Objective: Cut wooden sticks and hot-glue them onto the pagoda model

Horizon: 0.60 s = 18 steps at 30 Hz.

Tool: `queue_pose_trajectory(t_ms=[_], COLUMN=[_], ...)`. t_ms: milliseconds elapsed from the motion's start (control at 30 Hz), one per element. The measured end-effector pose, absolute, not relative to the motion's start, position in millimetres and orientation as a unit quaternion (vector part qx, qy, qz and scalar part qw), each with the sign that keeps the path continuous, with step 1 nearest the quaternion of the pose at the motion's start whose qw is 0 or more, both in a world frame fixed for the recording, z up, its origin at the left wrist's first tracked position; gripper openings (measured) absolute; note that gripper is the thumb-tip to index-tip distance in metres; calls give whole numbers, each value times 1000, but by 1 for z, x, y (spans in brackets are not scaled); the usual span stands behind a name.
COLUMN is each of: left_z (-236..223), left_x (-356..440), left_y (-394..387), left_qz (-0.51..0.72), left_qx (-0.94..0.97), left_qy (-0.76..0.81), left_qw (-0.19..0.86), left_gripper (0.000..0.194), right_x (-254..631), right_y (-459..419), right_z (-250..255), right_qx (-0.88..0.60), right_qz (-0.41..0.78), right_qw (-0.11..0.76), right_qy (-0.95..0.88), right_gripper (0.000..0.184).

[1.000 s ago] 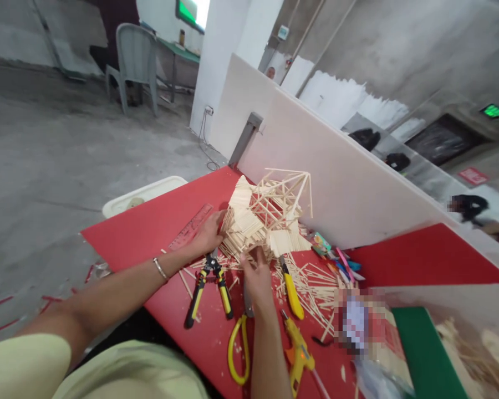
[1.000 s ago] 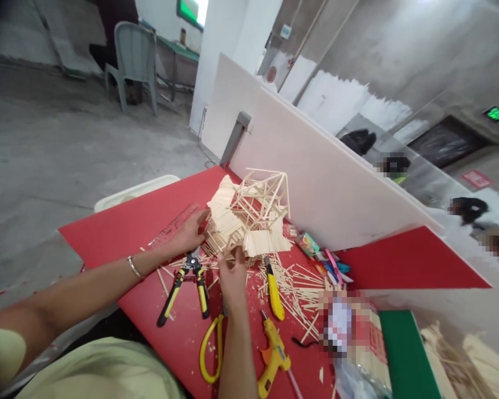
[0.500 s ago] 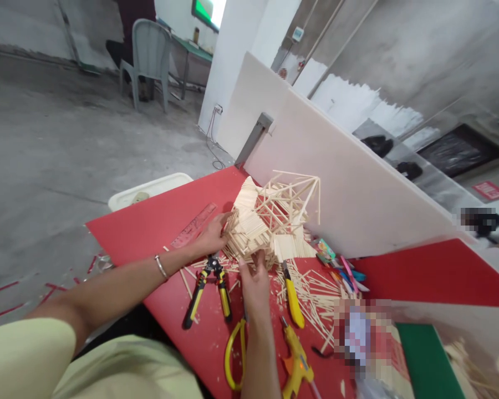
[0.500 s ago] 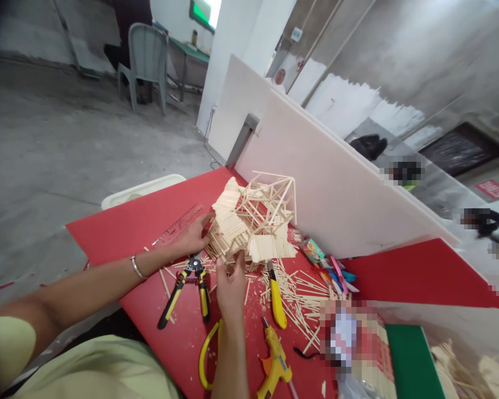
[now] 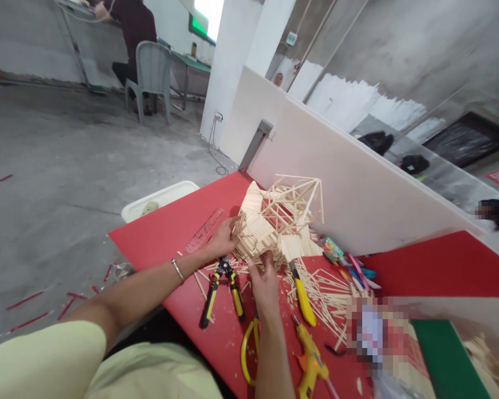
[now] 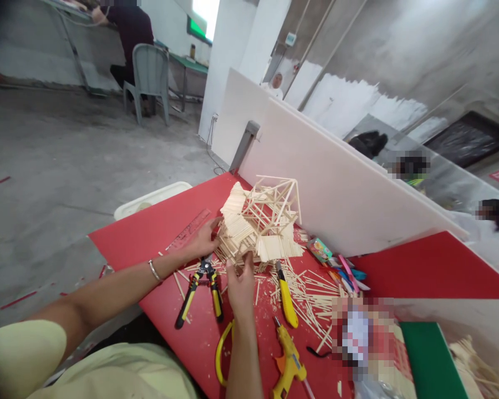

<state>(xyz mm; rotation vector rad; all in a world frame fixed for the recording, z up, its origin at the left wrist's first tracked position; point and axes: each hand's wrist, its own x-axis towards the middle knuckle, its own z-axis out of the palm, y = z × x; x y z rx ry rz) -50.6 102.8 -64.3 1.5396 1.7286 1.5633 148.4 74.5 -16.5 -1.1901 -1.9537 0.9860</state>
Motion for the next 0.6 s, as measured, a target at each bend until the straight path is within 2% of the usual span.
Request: queue_pose_trajectory(t_ms=[100,267,600], left_z=[-64,-64,-44], left_x=[-50,-43,-37], left_y=[103,101,90], left_qz=[564,572,596], left_qx=[537,506,441], left_qy=[601,614,613], left_qw=[181,201,275], left_gripper=[75,80,79], right_x=[148,151,154], right_y=[73,69,66], right_z=[-15,-11,-7], right_qx=[-491,-470,-529], right_qz=[365,368,378], right_qw=[329,333,299], right_qy=[-719,-730,-699], right_gripper=[82,79,73])
